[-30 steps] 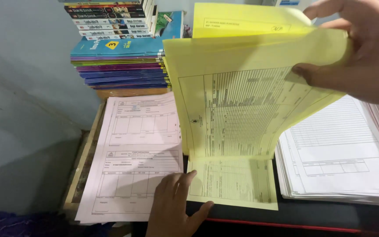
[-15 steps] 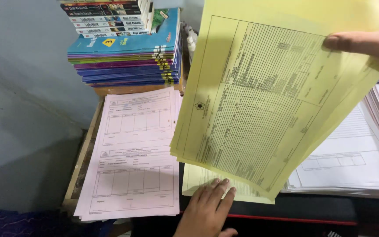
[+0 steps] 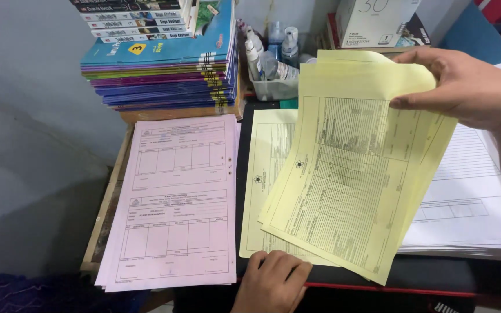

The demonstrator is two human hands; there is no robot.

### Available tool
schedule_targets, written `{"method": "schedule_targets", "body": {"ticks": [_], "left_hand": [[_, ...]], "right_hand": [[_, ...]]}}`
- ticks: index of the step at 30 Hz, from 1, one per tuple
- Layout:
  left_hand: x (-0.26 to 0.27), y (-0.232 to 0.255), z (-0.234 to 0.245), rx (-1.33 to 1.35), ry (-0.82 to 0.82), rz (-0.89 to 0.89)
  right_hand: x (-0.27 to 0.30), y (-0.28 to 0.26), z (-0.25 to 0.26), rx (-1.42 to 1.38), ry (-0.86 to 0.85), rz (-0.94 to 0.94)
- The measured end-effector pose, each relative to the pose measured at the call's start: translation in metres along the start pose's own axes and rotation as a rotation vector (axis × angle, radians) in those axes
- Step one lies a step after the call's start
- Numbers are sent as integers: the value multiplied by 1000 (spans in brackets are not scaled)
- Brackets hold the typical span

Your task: Sorting and organizing different types of forms and documents on a desk

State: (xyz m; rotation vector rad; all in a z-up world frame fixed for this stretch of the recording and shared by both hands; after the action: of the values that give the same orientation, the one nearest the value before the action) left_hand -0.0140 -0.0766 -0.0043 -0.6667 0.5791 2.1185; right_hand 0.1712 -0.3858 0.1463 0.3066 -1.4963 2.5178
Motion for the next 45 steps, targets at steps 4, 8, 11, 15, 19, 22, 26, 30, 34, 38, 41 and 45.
{"method": "schedule_targets", "body": {"ticks": [4,8,11,15,19,22,26,30,34,38,41,45], "left_hand": [[7,0,-13,222,-121,207],[6,-9,-26,101,-111,370],[0,-13,-31,-124,-197,540],[-3,-14,-32,-130,-290,563],[-4,-14,-30,-108,-305,559],[-7,-11,-26,-134,-238,547],[-11,-4,-19,-277,-103,470],[-11,-5,-18,-280,-39,401],[-10,-5,-16,-152,80,317],[-13,-6,-13,-17,164,232],[-15,-7,-15,11,122,263],[-15,-9,-18,12,121,292]], "right_hand": [[-6,15,11,52,81,105],[3,15,4,115,190,167],[15,6,-2,229,218,188],[13,13,-2,154,204,228],[20,-2,-11,165,140,208],[21,-13,-22,184,72,81],[0,-6,-23,84,-50,242],[-29,0,-19,-147,-230,274],[-32,-25,-42,-13,-118,106],[-62,-10,-63,581,-12,-29],[-93,10,-79,866,5,84],[-103,10,-84,944,34,49]]}}
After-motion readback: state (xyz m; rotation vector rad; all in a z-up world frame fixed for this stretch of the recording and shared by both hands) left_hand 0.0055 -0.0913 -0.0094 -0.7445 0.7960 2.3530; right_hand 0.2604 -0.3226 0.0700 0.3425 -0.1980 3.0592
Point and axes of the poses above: each hand's wrist, its own x-axis away from the middle knuckle, its own z-axis out of the back of the hand, y = z × x, the point moved 3 cm from there along -x, towards the middle knuckle, and after that the axes turned 4 degrees about x, right-handed, at the moved point
